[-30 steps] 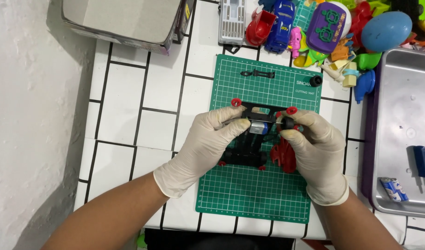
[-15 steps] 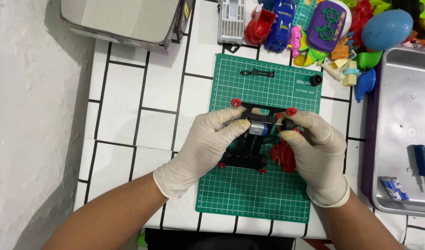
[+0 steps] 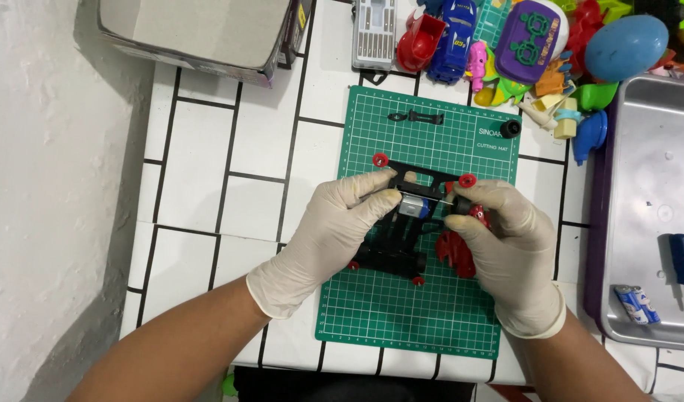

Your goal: Assembling a Mini 4WD toy car chassis by installing the motor, gears, and battery contacts

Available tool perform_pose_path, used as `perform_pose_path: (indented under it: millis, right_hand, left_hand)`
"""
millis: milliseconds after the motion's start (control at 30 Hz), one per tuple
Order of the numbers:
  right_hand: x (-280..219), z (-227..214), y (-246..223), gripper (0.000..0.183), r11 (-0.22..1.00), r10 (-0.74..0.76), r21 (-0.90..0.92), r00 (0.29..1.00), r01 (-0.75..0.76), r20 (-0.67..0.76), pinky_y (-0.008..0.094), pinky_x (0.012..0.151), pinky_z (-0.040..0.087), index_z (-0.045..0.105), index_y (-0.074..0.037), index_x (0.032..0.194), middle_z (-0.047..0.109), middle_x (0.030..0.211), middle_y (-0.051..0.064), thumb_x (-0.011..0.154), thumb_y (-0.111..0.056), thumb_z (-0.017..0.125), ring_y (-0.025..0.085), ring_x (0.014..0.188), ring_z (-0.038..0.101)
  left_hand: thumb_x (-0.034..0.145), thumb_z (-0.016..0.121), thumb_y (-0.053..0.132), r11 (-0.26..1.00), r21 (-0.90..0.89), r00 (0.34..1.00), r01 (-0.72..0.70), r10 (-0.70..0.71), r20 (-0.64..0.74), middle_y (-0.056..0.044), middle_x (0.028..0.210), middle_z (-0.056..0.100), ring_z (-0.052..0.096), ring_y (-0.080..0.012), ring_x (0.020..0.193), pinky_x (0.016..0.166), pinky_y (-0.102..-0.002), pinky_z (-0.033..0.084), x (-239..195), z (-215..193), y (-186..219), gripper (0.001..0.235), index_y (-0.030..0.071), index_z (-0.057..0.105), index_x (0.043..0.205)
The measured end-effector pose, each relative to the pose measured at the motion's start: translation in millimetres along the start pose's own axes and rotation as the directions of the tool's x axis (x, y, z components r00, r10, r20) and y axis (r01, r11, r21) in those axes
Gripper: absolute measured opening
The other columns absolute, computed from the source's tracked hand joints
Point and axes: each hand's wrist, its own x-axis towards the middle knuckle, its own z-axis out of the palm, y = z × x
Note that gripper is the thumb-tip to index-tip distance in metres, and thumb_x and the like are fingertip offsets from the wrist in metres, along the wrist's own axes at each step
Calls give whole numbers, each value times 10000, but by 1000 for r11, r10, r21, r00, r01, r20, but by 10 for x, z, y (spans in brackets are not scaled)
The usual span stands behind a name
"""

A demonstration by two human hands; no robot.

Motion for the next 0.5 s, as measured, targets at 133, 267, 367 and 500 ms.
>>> perform_pose_path:
  millis: [133, 267, 367, 500]
  right_hand:
    - [-24, 22, -99, 335, 998, -20, -59, 1000, 20, 4, 407, 890, 580, 704, 108, 1069, 677, 870, 184, 765, 30, 822, 290, 870, 700]
    - [-55, 31, -39, 319, 999, 34, -2, 999, -35, -22, 383, 870, 579, 699, 108, 1070, 678, 852, 170, 801, -26, 806, 247, 847, 673]
    - [-4, 32, -97, 299, 1000, 4, -31, 1000, -5, -21, 397, 874, 581, 699, 108, 1064, 681, 865, 177, 800, 11, 803, 265, 855, 681]
    - [-105, 89, 3, 267, 994, 95, 57, 995, -94, -19, 374, 825, 582, 702, 79, 1046, 704, 829, 162, 842, -77, 775, 217, 780, 659]
  left_hand:
    - [988, 686, 166, 1000, 9, 1000, -9, 9, 8, -126, 1099, 793, 723, -166, 1008, 941, -362, 605, 29, -30, -40, 305, 58, 729, 1270]
    - [985, 693, 174, 1000, 26, 1000, -10, 10, 5, -126, 1093, 795, 716, -163, 994, 936, -363, 602, 39, -55, -87, 304, 66, 734, 1266]
    - [976, 707, 179, 999, 42, 1000, -16, 15, 9, -121, 1093, 796, 711, -153, 992, 931, -357, 601, 34, -36, -82, 301, 76, 741, 1258]
    - [953, 736, 160, 1000, -11, 999, 24, -23, 42, -135, 1054, 801, 724, -151, 947, 899, -341, 614, -11, 2, -98, 313, 54, 739, 1247]
